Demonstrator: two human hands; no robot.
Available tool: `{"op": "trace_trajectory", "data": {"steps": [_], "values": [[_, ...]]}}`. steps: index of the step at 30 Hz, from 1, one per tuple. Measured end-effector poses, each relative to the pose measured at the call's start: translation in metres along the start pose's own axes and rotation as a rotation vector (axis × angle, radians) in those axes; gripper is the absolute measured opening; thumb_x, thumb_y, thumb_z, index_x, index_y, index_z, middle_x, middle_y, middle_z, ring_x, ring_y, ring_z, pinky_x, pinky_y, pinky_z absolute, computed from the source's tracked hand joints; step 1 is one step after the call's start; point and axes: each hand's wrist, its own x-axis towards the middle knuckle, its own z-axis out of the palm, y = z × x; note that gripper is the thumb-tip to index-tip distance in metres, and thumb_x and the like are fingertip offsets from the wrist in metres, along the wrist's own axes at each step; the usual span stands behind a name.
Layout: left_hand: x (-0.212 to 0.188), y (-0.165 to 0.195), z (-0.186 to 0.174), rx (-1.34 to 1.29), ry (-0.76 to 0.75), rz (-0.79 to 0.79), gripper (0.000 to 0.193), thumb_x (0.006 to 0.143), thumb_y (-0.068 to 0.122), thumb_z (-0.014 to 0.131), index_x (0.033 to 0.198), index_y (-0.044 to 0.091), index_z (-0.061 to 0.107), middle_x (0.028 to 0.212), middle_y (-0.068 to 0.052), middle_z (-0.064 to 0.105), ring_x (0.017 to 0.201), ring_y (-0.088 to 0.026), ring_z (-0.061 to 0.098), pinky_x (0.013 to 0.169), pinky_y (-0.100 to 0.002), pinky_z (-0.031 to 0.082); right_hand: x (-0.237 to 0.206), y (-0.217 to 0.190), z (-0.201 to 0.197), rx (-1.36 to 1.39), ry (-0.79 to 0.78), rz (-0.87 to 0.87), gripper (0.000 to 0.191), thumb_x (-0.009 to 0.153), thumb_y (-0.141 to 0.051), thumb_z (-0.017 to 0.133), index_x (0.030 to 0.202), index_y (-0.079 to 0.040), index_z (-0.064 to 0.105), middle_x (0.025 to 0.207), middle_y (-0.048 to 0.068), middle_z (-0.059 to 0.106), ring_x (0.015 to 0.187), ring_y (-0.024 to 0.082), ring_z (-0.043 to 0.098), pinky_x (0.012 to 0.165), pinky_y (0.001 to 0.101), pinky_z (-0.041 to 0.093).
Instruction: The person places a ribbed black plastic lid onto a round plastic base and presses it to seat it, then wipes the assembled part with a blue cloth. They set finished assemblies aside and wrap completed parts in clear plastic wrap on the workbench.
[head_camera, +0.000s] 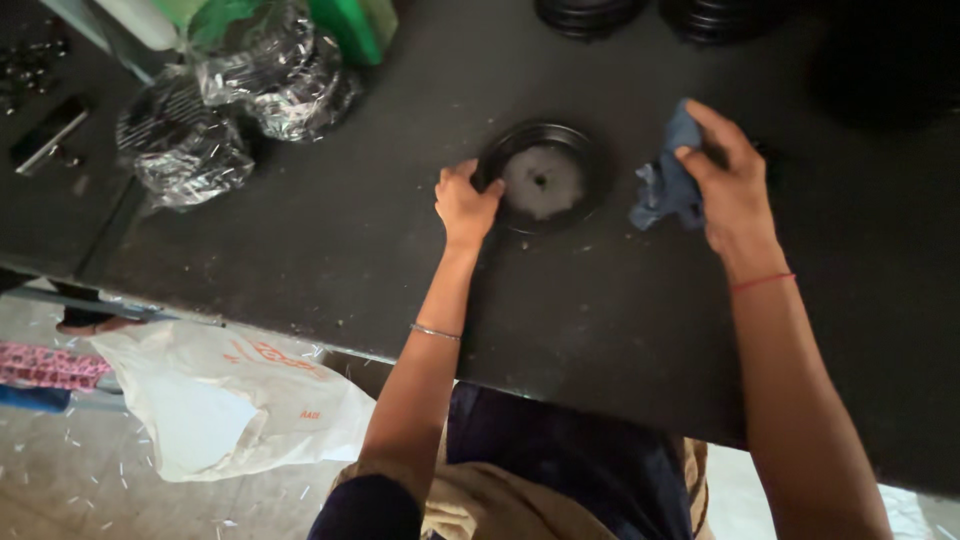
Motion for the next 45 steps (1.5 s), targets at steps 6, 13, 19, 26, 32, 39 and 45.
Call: {"op": "trace_trajectory", "data": {"steps": [6, 13, 19, 26, 32, 39, 45], "values": [[0.000, 0.067, -0.020, -0.425, 0.108, 0.328, 0.033, 0.091, 0.005, 0.069, 0.125, 0.006, 0.070, 0.122, -0.017, 0.073, 0.113, -0.033, 0.073, 0.099, -0.040, 0.056, -0.003, -0.024, 0.014, 0.242, -0.017, 0.153, 0.047, 0.093, 0.001, 0.067, 0.139, -0.008, 0.066, 0.136, 0.007, 0.066, 0.120, 0.016, 0.064, 0.102, 0.0259, 0.055], [-0.030, 0.145, -0.046, -0.256, 0.004, 0.565, 0.039, 0.093, 0.001, 0.067, 0.129, 0.014, 0.071, 0.115, -0.015, 0.075, 0.099, -0.033, 0.074, 0.087, -0.039, 0.058, -0.038, -0.078, 0.048, -0.284, 0.024, -0.395, 0.055, 0.089, 0.001, 0.077, 0.141, -0.010, 0.063, 0.140, 0.010, 0.052, 0.118, 0.018, 0.060, 0.096, 0.0294, 0.059], [-0.059, 0.162, -0.036, -0.095, -0.092, 0.544, 0.050, 0.089, -0.004, 0.070, 0.133, 0.017, 0.067, 0.107, -0.012, 0.074, 0.097, -0.031, 0.072, 0.087, -0.042, 0.057, -0.052, -0.074, 0.052, -0.702, 0.109, -0.757, 0.051, 0.092, 0.003, 0.082, 0.139, -0.011, 0.068, 0.137, 0.010, 0.058, 0.123, 0.026, 0.061, 0.101, 0.0376, 0.058], [-0.060, 0.163, -0.041, -0.111, -0.097, 0.659, 0.060, 0.086, -0.009, 0.070, 0.137, 0.021, 0.065, 0.106, -0.008, 0.074, 0.086, -0.028, 0.067, 0.084, -0.042, 0.057, -0.012, -0.010, 0.029, 0.016, 0.111, 0.199, 0.045, 0.082, -0.002, 0.087, 0.124, -0.008, 0.071, 0.114, 0.016, 0.073, 0.094, 0.025, 0.072, 0.076, 0.0318, 0.061], [-0.060, 0.168, -0.040, -0.052, -0.123, 0.661, 0.062, 0.081, -0.011, 0.069, 0.136, 0.018, 0.067, 0.098, -0.010, 0.072, 0.087, -0.032, 0.066, 0.082, -0.045, 0.055, -0.032, -0.041, 0.041, -0.471, 0.247, -0.524, 0.044, 0.085, 0.002, 0.083, 0.126, -0.007, 0.071, 0.120, 0.011, 0.064, 0.103, 0.028, 0.071, 0.082, 0.0343, 0.062], [-0.056, 0.167, -0.034, -0.067, -0.105, 0.690, 0.053, 0.079, -0.014, 0.064, 0.127, 0.008, 0.067, 0.100, -0.011, 0.071, 0.091, -0.034, 0.066, 0.082, -0.046, 0.055, -0.047, -0.097, 0.061, -0.529, 0.188, -0.605, 0.038, 0.092, 0.005, 0.077, 0.126, -0.009, 0.069, 0.122, 0.010, 0.063, 0.103, 0.027, 0.070, 0.085, 0.0348, 0.060], [-0.049, 0.163, -0.035, -0.103, -0.109, 0.676, 0.050, 0.085, -0.012, 0.065, 0.129, 0.013, 0.068, 0.102, -0.009, 0.073, 0.091, -0.031, 0.068, 0.082, -0.045, 0.056, -0.040, -0.073, 0.067, -0.533, 0.233, -0.606, 0.041, 0.088, 0.008, 0.078, 0.125, -0.008, 0.069, 0.120, 0.010, 0.063, 0.106, 0.027, 0.070, 0.087, 0.0345, 0.060]]}}
